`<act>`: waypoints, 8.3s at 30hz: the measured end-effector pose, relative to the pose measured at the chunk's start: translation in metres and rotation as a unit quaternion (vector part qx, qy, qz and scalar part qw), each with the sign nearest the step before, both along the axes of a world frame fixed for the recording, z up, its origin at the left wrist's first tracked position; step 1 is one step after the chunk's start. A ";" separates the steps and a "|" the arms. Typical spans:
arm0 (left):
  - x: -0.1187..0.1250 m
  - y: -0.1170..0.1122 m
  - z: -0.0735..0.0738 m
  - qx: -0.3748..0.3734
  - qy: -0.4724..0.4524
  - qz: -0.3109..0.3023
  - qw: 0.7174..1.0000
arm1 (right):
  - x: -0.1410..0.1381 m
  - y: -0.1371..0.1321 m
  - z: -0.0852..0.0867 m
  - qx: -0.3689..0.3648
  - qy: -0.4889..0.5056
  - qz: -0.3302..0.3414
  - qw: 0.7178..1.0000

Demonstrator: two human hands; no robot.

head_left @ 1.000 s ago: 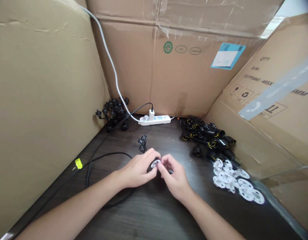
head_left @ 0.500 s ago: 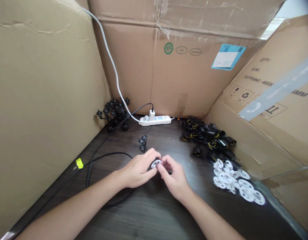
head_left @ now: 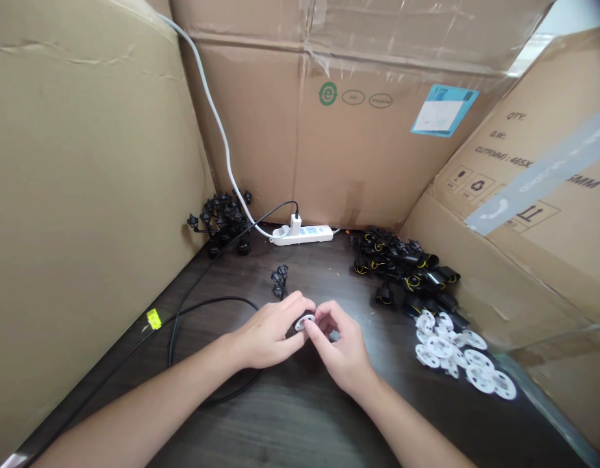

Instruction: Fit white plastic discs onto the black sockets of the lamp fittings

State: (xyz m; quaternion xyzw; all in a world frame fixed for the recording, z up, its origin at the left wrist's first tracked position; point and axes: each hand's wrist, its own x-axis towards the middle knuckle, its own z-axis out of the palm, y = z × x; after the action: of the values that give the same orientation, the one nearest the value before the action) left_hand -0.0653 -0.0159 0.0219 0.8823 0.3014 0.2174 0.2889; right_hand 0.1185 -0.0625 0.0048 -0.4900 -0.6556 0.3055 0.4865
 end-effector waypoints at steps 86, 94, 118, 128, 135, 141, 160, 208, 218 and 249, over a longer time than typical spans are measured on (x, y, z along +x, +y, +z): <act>0.003 -0.001 0.000 0.035 0.022 0.013 0.999 | 0.003 0.001 -0.007 -0.068 0.049 0.050 0.995; 0.002 -0.001 0.001 0.031 0.009 -0.003 0.999 | 0.002 0.003 -0.010 -0.103 0.081 0.088 0.987; 0.001 -0.003 -0.007 0.078 -0.101 0.067 0.990 | -0.008 0.001 -0.005 -0.124 0.253 0.081 0.956; 0.001 -0.004 -0.002 0.060 -0.106 0.038 0.992 | -0.004 0.003 -0.004 -0.201 0.365 0.139 0.898; 0.001 -0.004 -0.007 0.086 -0.160 0.037 0.983 | -0.001 0.004 0.006 -0.297 0.458 0.145 0.825; 0.000 -0.006 -0.005 0.129 -0.139 0.060 0.980 | 0.003 0.005 0.008 -0.303 0.477 0.141 0.813; 0.006 -0.010 0.001 0.138 -0.100 0.057 0.984 | 0.001 0.007 0.007 -0.292 0.475 0.132 0.820; 0.004 -0.006 0.005 0.207 -0.142 0.055 0.966 | 0.002 0.006 0.007 -0.298 0.481 0.164 0.808; 0.003 -0.008 0.005 0.197 -0.155 0.047 0.967 | 0.001 0.004 0.012 -0.293 0.483 0.154 0.810; 0.019 -0.006 -0.007 -0.516 -0.340 0.073 0.783 | -0.002 0.004 -0.002 -0.044 0.182 -0.030 0.982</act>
State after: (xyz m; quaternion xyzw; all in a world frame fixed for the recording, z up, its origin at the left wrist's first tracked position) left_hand -0.0463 -0.0222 0.0148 0.4456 0.3137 0.3360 0.7682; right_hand 0.1163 -0.0583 0.0028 -0.4664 -0.5270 0.4031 0.5850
